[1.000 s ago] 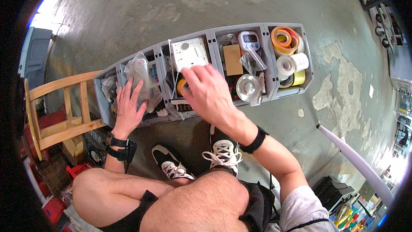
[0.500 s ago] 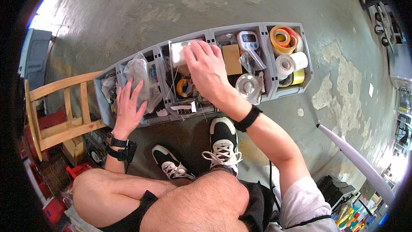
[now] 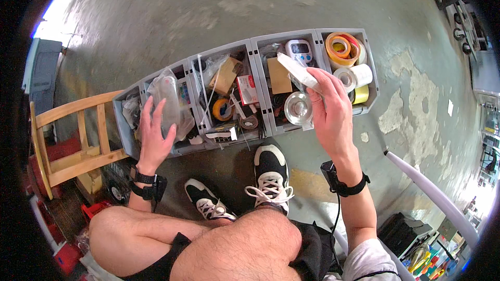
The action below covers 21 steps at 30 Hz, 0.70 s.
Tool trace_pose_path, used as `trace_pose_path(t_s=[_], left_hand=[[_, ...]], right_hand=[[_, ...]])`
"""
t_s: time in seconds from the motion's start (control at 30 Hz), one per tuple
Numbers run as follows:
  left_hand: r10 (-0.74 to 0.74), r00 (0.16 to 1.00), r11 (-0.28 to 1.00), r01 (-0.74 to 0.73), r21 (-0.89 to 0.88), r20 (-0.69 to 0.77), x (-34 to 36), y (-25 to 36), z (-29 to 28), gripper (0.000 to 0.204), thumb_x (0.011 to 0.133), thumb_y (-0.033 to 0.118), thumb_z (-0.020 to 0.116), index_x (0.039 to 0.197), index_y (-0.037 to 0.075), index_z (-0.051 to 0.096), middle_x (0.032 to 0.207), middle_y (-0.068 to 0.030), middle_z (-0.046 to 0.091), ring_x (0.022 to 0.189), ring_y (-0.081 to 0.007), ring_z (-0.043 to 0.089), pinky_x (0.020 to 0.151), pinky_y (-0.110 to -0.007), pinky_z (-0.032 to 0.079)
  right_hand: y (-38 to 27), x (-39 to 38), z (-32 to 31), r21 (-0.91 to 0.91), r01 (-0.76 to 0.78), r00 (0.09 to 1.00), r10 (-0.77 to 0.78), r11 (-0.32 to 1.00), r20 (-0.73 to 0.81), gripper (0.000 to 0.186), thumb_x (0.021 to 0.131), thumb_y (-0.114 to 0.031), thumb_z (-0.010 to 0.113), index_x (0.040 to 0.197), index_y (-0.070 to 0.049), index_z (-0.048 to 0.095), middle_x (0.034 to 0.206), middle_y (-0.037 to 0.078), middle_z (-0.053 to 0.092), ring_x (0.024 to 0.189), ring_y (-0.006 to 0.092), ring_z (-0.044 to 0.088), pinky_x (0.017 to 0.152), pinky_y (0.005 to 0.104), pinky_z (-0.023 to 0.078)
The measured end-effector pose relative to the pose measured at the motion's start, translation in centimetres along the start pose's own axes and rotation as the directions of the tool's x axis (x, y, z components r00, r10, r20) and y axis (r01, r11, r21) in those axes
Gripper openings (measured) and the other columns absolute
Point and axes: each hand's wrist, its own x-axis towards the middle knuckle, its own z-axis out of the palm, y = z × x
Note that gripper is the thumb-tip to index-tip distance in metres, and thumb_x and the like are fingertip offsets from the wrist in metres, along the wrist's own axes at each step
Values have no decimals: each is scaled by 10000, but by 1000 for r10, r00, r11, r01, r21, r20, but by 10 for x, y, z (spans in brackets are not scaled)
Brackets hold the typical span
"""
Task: Searching through and sorting various small components and electronics in a multi-compartment storage bin.
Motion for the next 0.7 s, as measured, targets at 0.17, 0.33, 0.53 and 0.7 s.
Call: trace_pose_path(t_s=[0.17,0.33,0.53,0.7], left_hand=[[48,992,999,-49,-2,-119,6,27,-14,618,906,121,719,1497,96,538,1574,-190,439,1433,-397,451,1208,-505,356],[279,960,959,-279,-40,2,25,57,-23,541,880,122,729,1408,74,620,1471,-178,535,1363,-379,521,1148,-493,419],[497,837,843,-528,101,229,40,57,-41,559,850,152,765,1382,52,626,1432,-174,555,1344,-361,543,1146,-486,428],[702,635,661,-749,35,322,43,61,-32,607,800,185,784,1375,71,629,1380,-162,584,1318,-325,565,1154,-469,438]], right_hand=[[-11,23,10,11,-20,999,21,1000,-44,521,850,-40,730,1360,-86,637,1434,171,564,1369,368,512,1119,512,422],[-15,40,22,-70,-45,999,44,997,-14,547,846,-70,740,1379,-96,623,1490,183,524,1421,379,464,1153,528,391],[-32,40,26,-54,-54,998,53,997,-17,539,849,-72,738,1375,-95,624,1482,180,526,1412,375,466,1147,524,392],[-58,48,40,-38,-69,997,68,997,-19,531,852,-74,736,1371,-94,625,1473,178,528,1404,371,467,1140,520,393]])
